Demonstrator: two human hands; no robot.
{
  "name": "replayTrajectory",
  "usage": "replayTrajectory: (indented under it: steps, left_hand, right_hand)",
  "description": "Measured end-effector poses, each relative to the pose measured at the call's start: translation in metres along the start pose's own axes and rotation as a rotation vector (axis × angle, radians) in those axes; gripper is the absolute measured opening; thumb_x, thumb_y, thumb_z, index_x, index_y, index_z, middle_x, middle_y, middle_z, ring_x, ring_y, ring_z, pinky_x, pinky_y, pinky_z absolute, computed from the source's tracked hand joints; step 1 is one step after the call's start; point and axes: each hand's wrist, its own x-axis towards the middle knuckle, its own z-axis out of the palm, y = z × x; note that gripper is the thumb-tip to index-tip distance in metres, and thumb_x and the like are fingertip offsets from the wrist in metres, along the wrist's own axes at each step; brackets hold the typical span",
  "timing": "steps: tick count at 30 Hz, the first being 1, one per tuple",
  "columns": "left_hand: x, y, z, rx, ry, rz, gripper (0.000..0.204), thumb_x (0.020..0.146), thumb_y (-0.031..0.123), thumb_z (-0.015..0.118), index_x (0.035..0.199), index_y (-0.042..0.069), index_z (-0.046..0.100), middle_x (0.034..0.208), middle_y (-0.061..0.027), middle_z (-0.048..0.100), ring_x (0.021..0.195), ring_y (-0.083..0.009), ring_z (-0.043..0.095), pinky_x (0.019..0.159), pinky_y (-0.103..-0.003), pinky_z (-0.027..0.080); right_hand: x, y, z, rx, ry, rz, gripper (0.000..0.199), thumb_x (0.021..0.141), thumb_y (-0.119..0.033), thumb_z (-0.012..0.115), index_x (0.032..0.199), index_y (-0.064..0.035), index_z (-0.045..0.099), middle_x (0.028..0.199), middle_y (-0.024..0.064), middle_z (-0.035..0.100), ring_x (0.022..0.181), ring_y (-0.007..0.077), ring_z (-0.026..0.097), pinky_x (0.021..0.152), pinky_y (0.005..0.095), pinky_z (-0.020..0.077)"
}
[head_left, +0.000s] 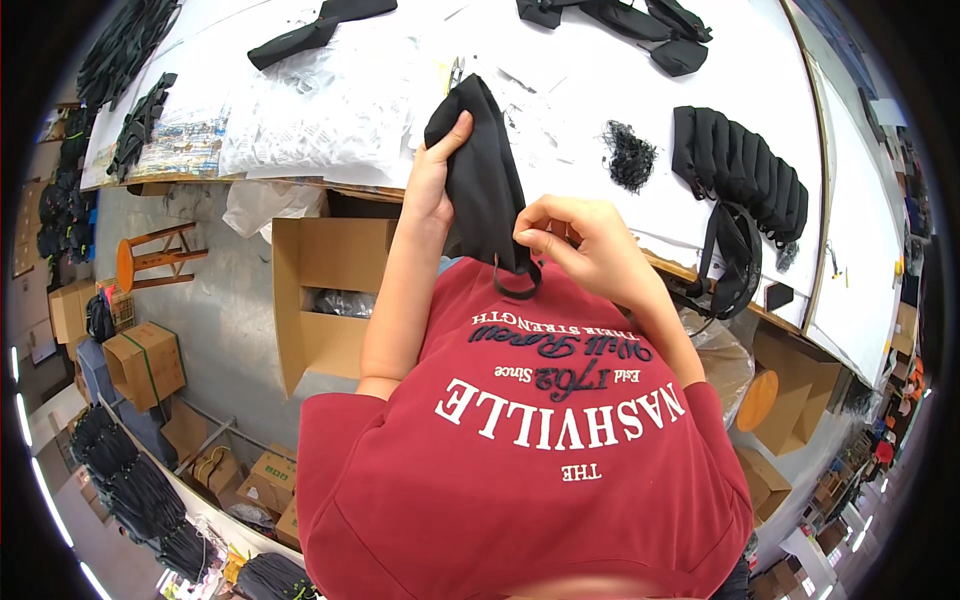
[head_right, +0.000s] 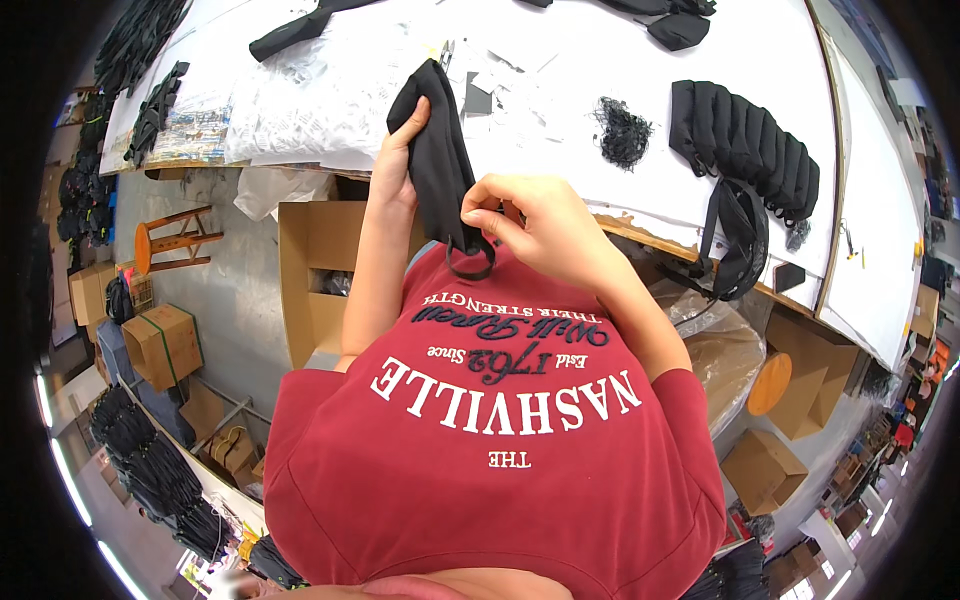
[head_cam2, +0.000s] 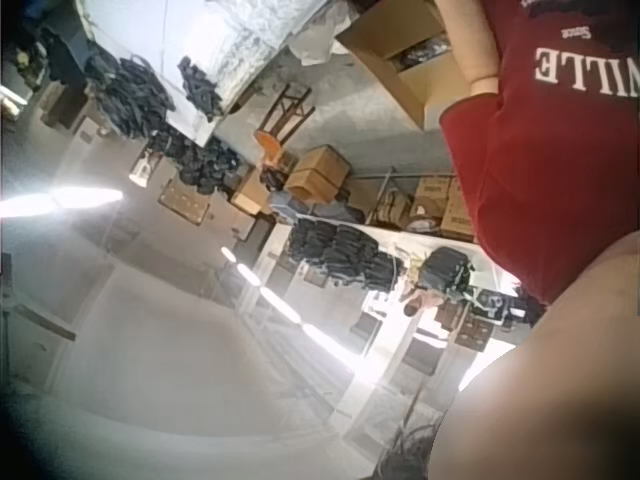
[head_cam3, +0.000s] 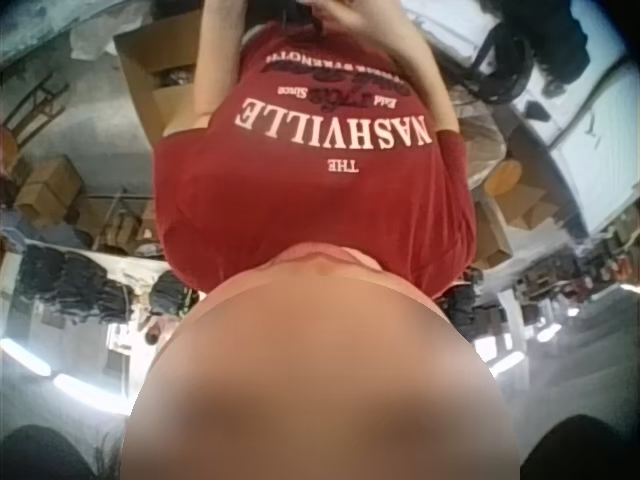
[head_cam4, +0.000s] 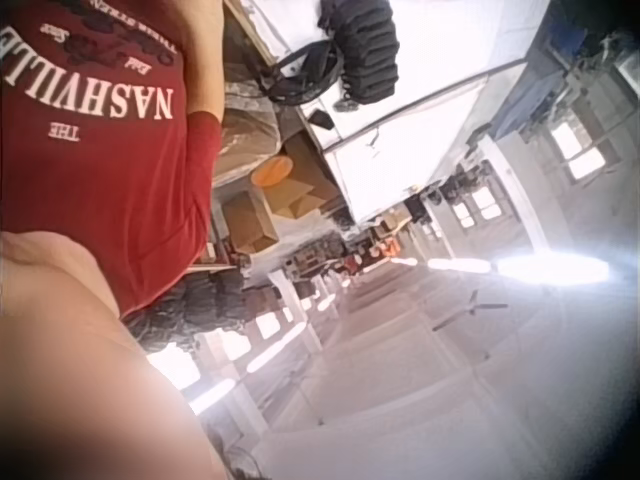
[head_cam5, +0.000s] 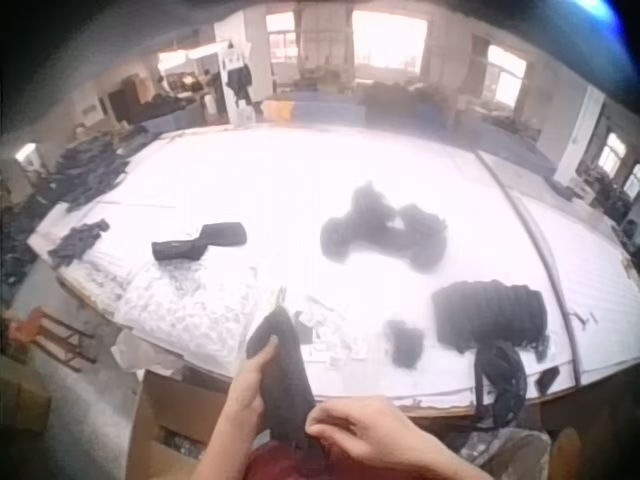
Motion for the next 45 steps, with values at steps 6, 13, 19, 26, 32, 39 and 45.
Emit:
replayTrajectory:
  steps: [6,13,19,26,32,39,45]
  left_hand:
    - [0.006,-0.002,-0.015,-0.064,0.065,-0.071,0.029,0.082,0.02,0.071,0.103,0.002,0.062,0.09,-0.0086,0.066,0.076,-0.0188,0.065,0.068,-0.032,0.054]
    - [0.0,-0.016,-0.015,-0.07,0.113,-0.153,0.028,0.087,0.022,0.064,0.107,0.003,0.06,0.097,-0.0095,0.065,0.085,-0.0198,0.063,0.075,-0.032,0.053]
    - [-0.018,-0.023,-0.012,0.322,0.011,-0.004,0.039,0.088,0.017,0.06,0.122,0.001,0.05,0.113,-0.0109,0.059,0.104,-0.02,0.058,0.089,-0.032,0.047]
    - [-0.027,-0.03,-0.004,1.101,-0.269,0.309,0.076,0.077,0.026,0.072,0.138,0.004,0.032,0.134,-0.0157,0.041,0.126,-0.025,0.038,0.106,-0.038,0.029]
    - [-0.038,-0.026,0.059,1.141,-0.877,0.154,0.071,0.074,0.024,0.074,0.134,0.005,0.041,0.131,-0.0109,0.047,0.126,-0.0229,0.04,0.106,-0.037,0.028]
    - [-0.033,-0.02,0.046,0.918,-0.642,0.122,0.039,0.08,0.016,0.067,0.112,0.004,0.049,0.105,-0.006,0.053,0.101,-0.0151,0.052,0.091,-0.028,0.039]
    - [-0.045,-0.019,0.006,0.484,-0.128,0.161,0.014,0.088,0.012,0.06,0.096,0.003,0.052,0.086,0.0013,0.054,0.079,-0.0049,0.048,0.072,-0.02,0.039]
  right_hand:
    - [-0.001,0.0,-0.001,0.032,-0.047,0.068,0.007,0.083,-0.004,0.062,0.089,-0.0001,0.062,0.071,0.0016,0.059,0.057,0.0052,0.048,0.054,0.0196,0.0396]
    - [-0.002,-0.002,-0.015,0.005,0.073,0.012,0.017,0.081,-0.008,0.064,0.097,-0.0026,0.061,0.085,0.0009,0.059,0.065,0.0054,0.048,0.059,0.0205,0.0402]
    - [-0.008,0.038,-0.021,0.309,0.074,0.035,0.009,0.087,-0.009,0.061,0.092,-0.0021,0.057,0.085,-0.0005,0.058,0.074,0.0039,0.051,0.067,0.0193,0.0413]
    - [-0.03,0.054,-0.029,0.574,0.141,0.078,0.008,0.089,-0.009,0.059,0.092,-0.0038,0.054,0.085,-0.0015,0.056,0.08,0.0044,0.053,0.072,0.0201,0.0429]
    - [-0.036,0.074,-0.05,0.764,0.162,0.169,0.01,0.087,-0.009,0.061,0.093,-0.0045,0.053,0.086,-0.0005,0.058,0.084,0.0057,0.055,0.075,0.0207,0.0431]
    - [0.013,0.07,-0.063,0.758,-0.186,0.195,0.011,0.089,-0.016,0.058,0.093,-0.0057,0.053,0.077,-0.0021,0.057,0.061,0.0037,0.048,0.056,0.0177,0.0368]
    - [0.109,0.088,-0.043,0.518,-0.252,0.279,0.025,0.09,-0.026,0.054,0.106,-0.0067,0.057,0.088,0.0022,0.062,0.06,0.0054,0.052,0.05,0.0173,0.0367]
